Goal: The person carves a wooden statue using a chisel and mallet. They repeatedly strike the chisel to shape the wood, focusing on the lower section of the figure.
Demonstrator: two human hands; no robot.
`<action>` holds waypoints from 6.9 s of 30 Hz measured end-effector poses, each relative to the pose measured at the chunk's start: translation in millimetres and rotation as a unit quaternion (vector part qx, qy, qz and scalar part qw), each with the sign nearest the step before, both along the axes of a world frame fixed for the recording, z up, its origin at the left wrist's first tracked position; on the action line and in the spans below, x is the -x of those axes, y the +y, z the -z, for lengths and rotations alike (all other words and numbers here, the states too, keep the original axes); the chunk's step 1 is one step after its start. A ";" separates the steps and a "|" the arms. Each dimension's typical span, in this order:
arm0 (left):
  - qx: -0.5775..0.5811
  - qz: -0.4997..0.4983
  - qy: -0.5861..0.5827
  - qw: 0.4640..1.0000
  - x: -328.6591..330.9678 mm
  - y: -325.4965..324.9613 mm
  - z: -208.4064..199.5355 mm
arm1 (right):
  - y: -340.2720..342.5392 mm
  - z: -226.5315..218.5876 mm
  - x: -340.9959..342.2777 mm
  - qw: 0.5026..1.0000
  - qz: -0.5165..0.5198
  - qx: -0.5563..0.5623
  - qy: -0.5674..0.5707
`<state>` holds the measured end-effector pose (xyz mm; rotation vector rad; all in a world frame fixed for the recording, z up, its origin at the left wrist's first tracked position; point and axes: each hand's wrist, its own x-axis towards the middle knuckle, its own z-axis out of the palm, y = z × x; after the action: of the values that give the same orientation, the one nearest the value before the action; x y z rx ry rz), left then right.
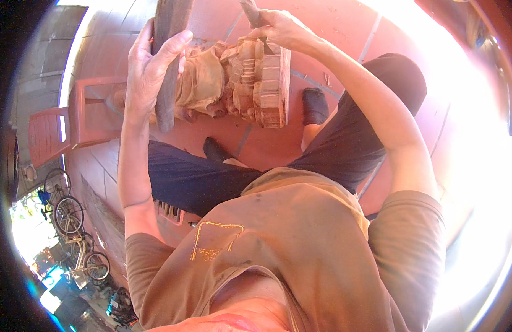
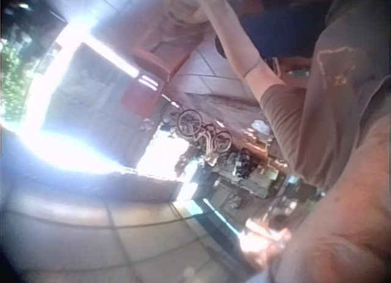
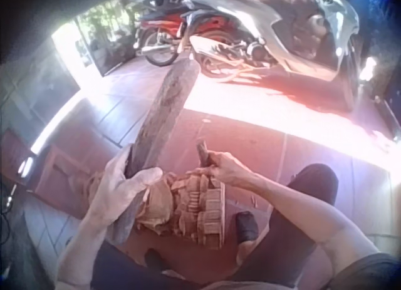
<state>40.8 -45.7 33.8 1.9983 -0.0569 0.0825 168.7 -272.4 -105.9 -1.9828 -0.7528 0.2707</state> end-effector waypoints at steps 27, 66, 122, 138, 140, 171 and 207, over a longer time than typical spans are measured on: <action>-0.101 0.020 0.038 0.994 -6.1 11.8 13.3 | -18.3 8.0 -11.6 0.999 0.027 -0.008 0.025; -0.116 0.059 0.026 0.991 -12.0 -4.1 9.2 | -13.6 3.0 -5.3 1.000 -0.024 0.013 0.007; -0.139 0.029 -0.069 0.987 25.5 -5.0 18.1 | -20.9 4.6 9.5 1.000 -0.006 0.019 -0.022; -0.096 -0.067 0.070 0.991 80.3 -47.2 35.3 | -18.4 0.1 33.8 0.981 -0.059 0.010 -0.183; -0.027 -0.099 -0.024 0.994 85.6 -52.2 39.0 | -18.4 -0.9 36.1 0.981 -0.060 0.003 -0.182; 0.143 -0.228 -0.059 0.961 123.8 -71.2 79.6 | -7.1 -5.6 28.3 0.986 -0.071 0.015 -0.153; 0.170 -0.226 0.003 0.959 116.1 -70.8 89.5 | -2.7 0.2 28.3 0.985 -0.049 0.000 -0.167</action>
<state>-75.3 -116.5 -55.7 1.6340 0.3965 0.3568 140.4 -275.1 -106.1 -2.0182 -1.0639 -0.0068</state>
